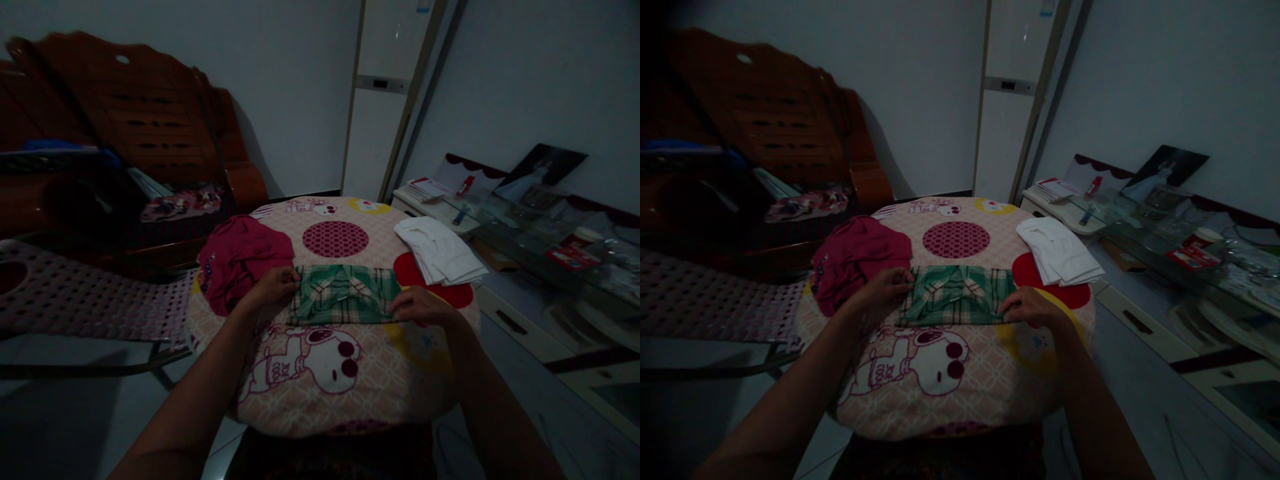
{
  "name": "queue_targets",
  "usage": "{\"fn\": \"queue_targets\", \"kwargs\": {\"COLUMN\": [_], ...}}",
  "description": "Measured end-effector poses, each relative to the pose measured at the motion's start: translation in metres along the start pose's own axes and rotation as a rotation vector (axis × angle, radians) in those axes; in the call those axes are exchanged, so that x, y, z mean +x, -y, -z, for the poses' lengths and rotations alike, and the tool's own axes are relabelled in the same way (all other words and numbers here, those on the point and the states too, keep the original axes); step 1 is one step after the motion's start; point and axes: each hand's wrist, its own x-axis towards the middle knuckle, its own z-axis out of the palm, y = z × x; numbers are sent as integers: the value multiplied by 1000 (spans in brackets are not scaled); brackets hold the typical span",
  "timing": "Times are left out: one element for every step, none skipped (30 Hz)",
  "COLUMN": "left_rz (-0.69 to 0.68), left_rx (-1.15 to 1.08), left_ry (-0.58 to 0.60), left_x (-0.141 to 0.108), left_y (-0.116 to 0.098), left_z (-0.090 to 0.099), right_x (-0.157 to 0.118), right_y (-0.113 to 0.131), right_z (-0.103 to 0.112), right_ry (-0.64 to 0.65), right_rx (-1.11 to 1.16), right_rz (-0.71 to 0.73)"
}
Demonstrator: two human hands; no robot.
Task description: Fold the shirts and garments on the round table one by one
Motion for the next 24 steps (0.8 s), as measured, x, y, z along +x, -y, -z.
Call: {"fn": "queue_targets", "kwargs": {"left_rz": [5, 7, 5, -3, -15, -26, -36, -41, -42, -41, -37, -28, -11, 13, 40, 63, 83, 94, 96, 91, 81, 66, 49, 32], "left_rx": [15, 49, 101, 166, 242, 324, 406, 483, 546, 591, 618, 624, 613, 589, 557, 523, 491, 464, 443, 426, 411, 396, 382, 371], "left_ry": [-2, -16, -48, -104, -174, -244, -304, -338, -343, -321, -286, -254, -234, -228, -239, -256, -271, -280, -280, -270, -252, -235, -226, -225], "left_x": [0, 1, 3, 7, 11, 15, 20, 25, 30, 34, 37, 39, 40, 41, 41, 40, 40, 39, 38, 38, 37, 37, 37, 37], "left_y": [0, -1, -2, -3, -6, -9, -13, -17, -20, -24, -26, -27, -28, -27, -26, -25, -23, -22, -20, -19, -18, -18, -17, -17], "left_z": [2, 5, 9, 12, 16, 19, 21, 23, 23, 24, 23, 22, 22, 21, 21, 20, 20, 20, 19, 19, 17, 16, 14, 12], "right_x": [-1, 0, 3, 7, 14, 22, 31, 40, 49, 58, 65, 72, 77, 80, 83, 84, 85, 85, 86, 85, 85, 85, 85, 85], "right_y": [0, 0, -1, -2, -4, -7, -10, -13, -15, -17, -19, -21, -23, -24, -26, -27, -29, -30, -32, -33, -35, -36, -37, -38], "right_z": [1, 2, 3, 3, 4, 5, 6, 7, 8, 9, 9, 9, 8, 8, 7, 7, 6, 5, 5, 4, 4, 3, 2, 2], "right_ry": [38, 25, -41, -148, -272, -380, -457, -504, -527, -534, -532, -531, -532, -530, -526, -524, -529, -541, -559, -576, -589, -596, -598, -600], "right_rx": [25, 46, 65, 76, 70, 40, -17, -97, -191, -284, -363, -421, -456, -472, -473, -465, -456, -447, -439, -431, -424, -418, -411, -406], "right_rz": [-50, -94, -130, -162, -198, -240, -285, -328, -360, -381, -395, -406, -416, -427, -436, -441, -445, -445, -440, -426, -405, -382, -358, -336]}}
